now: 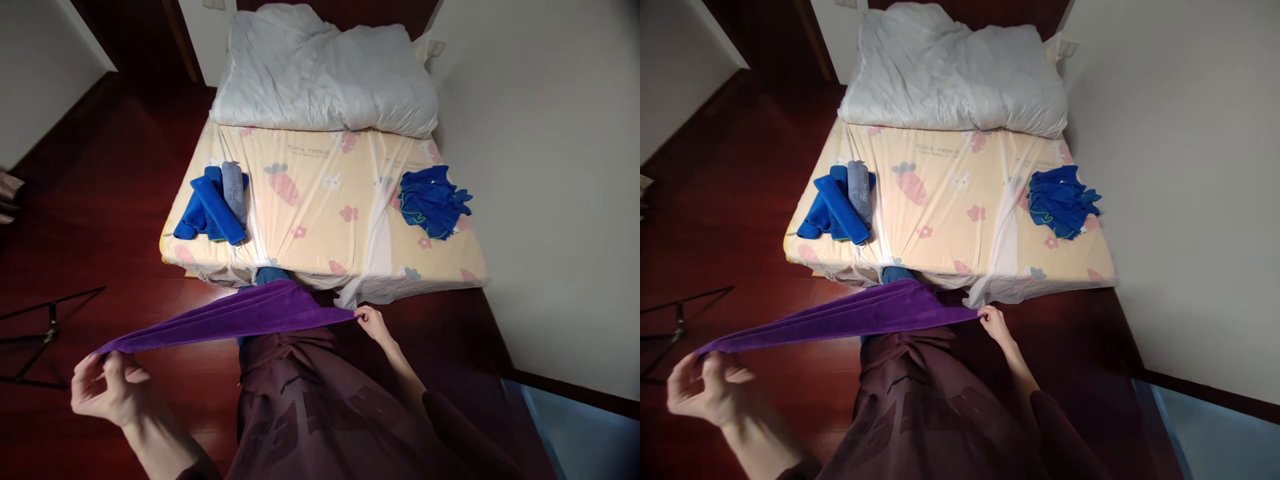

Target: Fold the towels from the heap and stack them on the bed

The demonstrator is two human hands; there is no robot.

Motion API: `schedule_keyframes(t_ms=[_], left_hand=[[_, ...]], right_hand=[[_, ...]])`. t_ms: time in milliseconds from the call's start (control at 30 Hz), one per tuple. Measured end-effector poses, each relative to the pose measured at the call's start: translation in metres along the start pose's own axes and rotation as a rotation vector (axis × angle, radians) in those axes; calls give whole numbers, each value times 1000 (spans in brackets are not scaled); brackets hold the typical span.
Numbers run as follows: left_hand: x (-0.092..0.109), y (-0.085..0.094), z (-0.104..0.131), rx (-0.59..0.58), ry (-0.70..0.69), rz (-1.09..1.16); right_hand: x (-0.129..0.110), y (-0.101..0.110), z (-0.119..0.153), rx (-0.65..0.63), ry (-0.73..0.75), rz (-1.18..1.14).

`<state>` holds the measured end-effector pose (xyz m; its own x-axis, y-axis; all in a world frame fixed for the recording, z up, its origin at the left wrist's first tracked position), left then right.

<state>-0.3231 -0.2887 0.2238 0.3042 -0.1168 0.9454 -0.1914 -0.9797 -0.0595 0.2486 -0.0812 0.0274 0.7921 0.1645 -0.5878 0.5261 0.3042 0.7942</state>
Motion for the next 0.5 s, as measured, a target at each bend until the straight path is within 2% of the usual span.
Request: schedule_keyframes(t_ms=[100, 167, 300, 400, 500], left_hand=[[11, 10, 10, 83, -80, -34], [17, 7, 16, 39, -127, -156], [23, -9, 21, -3, -329, -342], [24, -30, 15, -93, -391, -358], [31, -55, 0, -166, -430, -373]], right_hand=[[19, -8, 6, 25, -48, 15], [31, -12, 9, 25, -74, -8], [50, -10, 6, 33, -176, -134], [58, 5, 0, 75, -302, -224], [60, 45, -10, 243, -355, -307]])
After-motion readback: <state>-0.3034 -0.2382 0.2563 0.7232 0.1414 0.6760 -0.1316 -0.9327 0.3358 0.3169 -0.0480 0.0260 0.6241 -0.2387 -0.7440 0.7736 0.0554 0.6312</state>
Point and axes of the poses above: each hand's wrist, its own z-axis away from the middle knuckle, its own y-axis out of the back of the hand, x = y × z, the point moved 4 cm from there along -z, towards the middle knuckle, and after that the axes turned 7 degrees about z, right-handed, at the moved point
